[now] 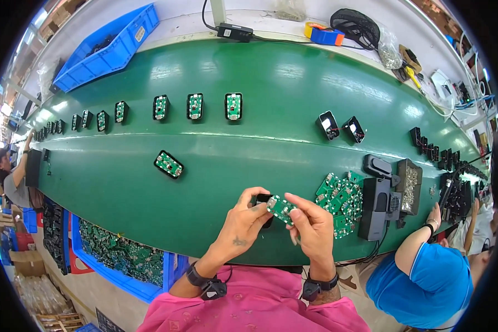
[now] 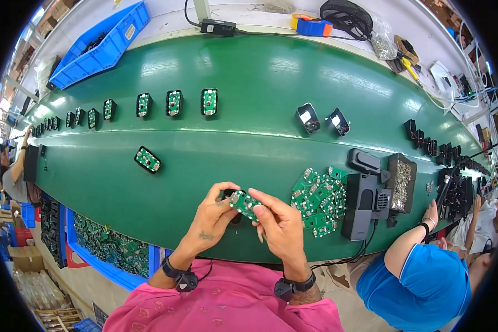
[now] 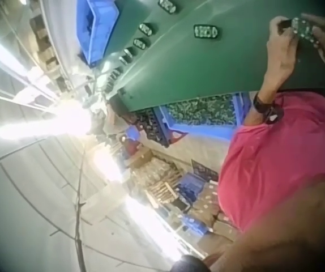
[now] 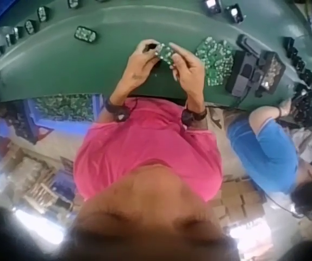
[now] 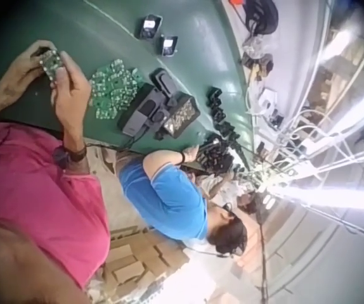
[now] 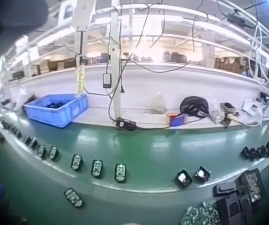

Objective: The person picks up a circuit board and a black plastic housing, fits the board into the housing by hand, and then places the assembled unit onto the conveyor belt.

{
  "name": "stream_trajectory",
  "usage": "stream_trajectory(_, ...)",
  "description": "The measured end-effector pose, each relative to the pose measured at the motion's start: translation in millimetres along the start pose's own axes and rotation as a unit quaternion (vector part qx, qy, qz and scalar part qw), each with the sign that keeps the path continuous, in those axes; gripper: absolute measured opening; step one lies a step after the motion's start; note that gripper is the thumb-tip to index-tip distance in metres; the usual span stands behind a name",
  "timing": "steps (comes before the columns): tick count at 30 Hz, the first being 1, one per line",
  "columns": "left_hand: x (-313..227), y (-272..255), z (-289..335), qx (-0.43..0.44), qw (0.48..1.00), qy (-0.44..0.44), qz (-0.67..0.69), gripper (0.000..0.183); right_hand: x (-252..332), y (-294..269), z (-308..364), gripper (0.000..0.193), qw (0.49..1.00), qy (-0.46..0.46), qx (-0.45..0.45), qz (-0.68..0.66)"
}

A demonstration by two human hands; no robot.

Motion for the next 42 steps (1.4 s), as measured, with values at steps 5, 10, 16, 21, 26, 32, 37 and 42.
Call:
stream_trajectory(5, 0.6, -0.9, 4.9, 0.017, 0.999, 0.041, -0.025, 0.02, -0.2, 14.0, -0.7, 0.009, 0.998, 0.007, 0.0, -0.054)
stream_trajectory(10, -3.3, 2.3, 6.3, 0.04, 0.998, 0.047, -0.013, 0.027, -5.9, 9.6, -2.5, 0.012, 1.0, -0.022, -0.002, 0.005)
stream_trajectory(16, 0.6, -3.0, 10.2, -0.026, 0.952, -0.016, 0.304, 0.062, -5.8, 12.9, -1.9, 0.012, 0.998, -0.035, 0.007, 0.055)
stream_trajectory(21, 23.1, 9.4, 11.7, 0.042, 0.93, -0.114, 0.347, 0.055, -6.7, 9.8, -2.1, 0.011, 0.989, -0.058, 0.007, 0.138)
stream_trajectory(26, 22.0, 12.6, 13.4, 0.028, 0.94, -0.126, 0.315, 0.053, 27.3, 12.3, -1.7, 0.015, 0.952, -0.177, -0.052, 0.243)
stream_trajectory(32, 21.7, 14.3, 14.5, 0.009, 0.949, -0.106, 0.297, 0.057, 26.5, 21.4, 0.2, 0.016, 0.948, -0.179, -0.056, 0.257)
stream_trajectory(37, 22.6, 21.0, 16.1, 0.033, 0.949, -0.104, 0.295, 0.057, 14.6, 20.2, 3.9, 0.012, 0.96, -0.175, -0.068, 0.209)
stream_trajectory(42, 12.6, 17.6, 16.1, 0.003, 0.926, -0.103, 0.364, 0.058, 6.9, 26.4, 9.4, 0.011, 0.98, -0.138, -0.051, 0.132)
Point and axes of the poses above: each hand's wrist, its own z-axis away from the middle knuckle, its own y-axis out of the palm, x = y × z, the point moved 9 cm from there along -z, towards the middle knuckle, and after that the axes turned 11 degrees about z, right-handed, at the moved point
